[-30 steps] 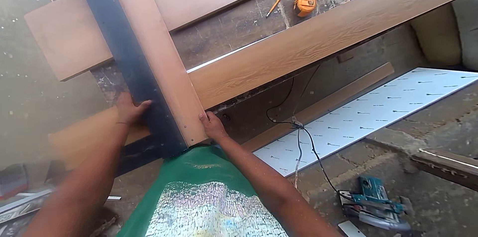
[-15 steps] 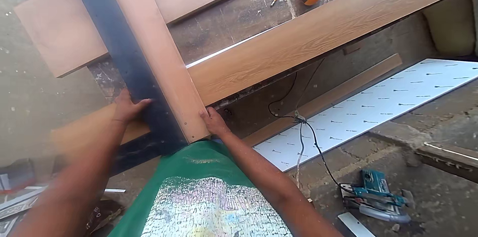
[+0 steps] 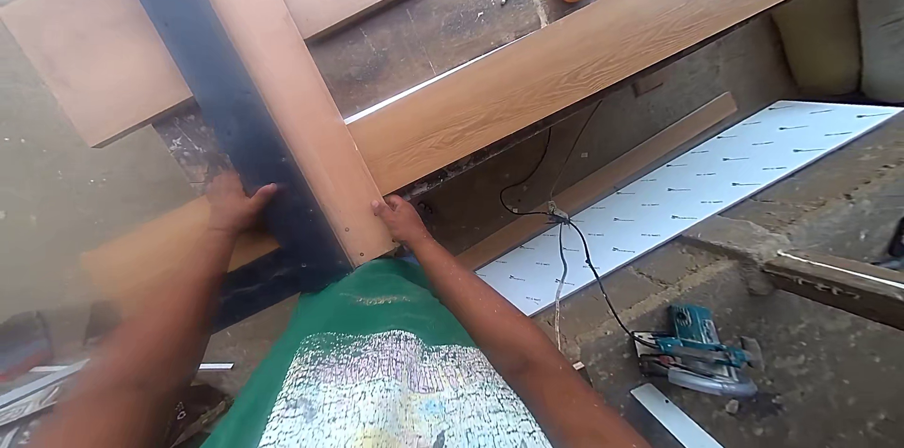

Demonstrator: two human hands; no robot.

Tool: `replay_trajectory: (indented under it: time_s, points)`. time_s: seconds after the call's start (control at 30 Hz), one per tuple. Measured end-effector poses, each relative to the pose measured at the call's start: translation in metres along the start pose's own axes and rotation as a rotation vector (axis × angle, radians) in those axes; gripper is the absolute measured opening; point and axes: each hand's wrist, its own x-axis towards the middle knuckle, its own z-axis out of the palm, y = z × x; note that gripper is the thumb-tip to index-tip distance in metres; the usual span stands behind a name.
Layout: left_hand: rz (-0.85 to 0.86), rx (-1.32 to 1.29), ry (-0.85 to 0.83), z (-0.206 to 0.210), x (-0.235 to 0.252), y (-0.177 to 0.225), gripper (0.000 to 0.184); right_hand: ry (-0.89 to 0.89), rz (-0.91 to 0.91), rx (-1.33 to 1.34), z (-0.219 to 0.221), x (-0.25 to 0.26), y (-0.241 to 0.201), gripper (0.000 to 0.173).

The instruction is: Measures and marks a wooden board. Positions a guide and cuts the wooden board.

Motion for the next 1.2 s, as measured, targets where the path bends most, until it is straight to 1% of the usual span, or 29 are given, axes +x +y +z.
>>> replay_trajectory:
  time_s: [0.13,0.4,0.67,0.77,0.87,1.1,1.2]
  points:
    - [-0.006,-0.016,-0.003,0.000,0.000,0.000,0.104,-0.011,0.001,0.035,0.000,0.002,0.002,0.044]
    - [-0.023,0.011,-0.057,-0.004,0.001,0.002,0.106,-0.004,-0.017,0.097,0.000,0.001,0.006,0.039]
    - [-0.023,0.008,-0.073,-0.004,0.006,-0.003,0.107,-0.003,-0.042,0.077,0.000,-0.001,0.007,0.040]
    - [-0.054,-0.007,-0.087,-0.005,0.007,-0.003,0.105,-0.017,-0.024,0.119,-0.001,-0.004,0.003,0.038]
    - [-0.045,-0.010,-0.086,-0.005,0.008,-0.003,0.106,-0.025,-0.024,0.172,-0.003,-0.001,0.005,0.036]
    - [-0.038,-0.044,-0.093,-0.009,0.005,0.006,0.101,-0.018,-0.016,0.219,-0.004,0.000,0.005,0.032]
    - [-0.041,-0.073,-0.091,-0.009,0.003,0.007,0.096,-0.009,-0.027,0.223,-0.004,0.003,0.009,0.031]
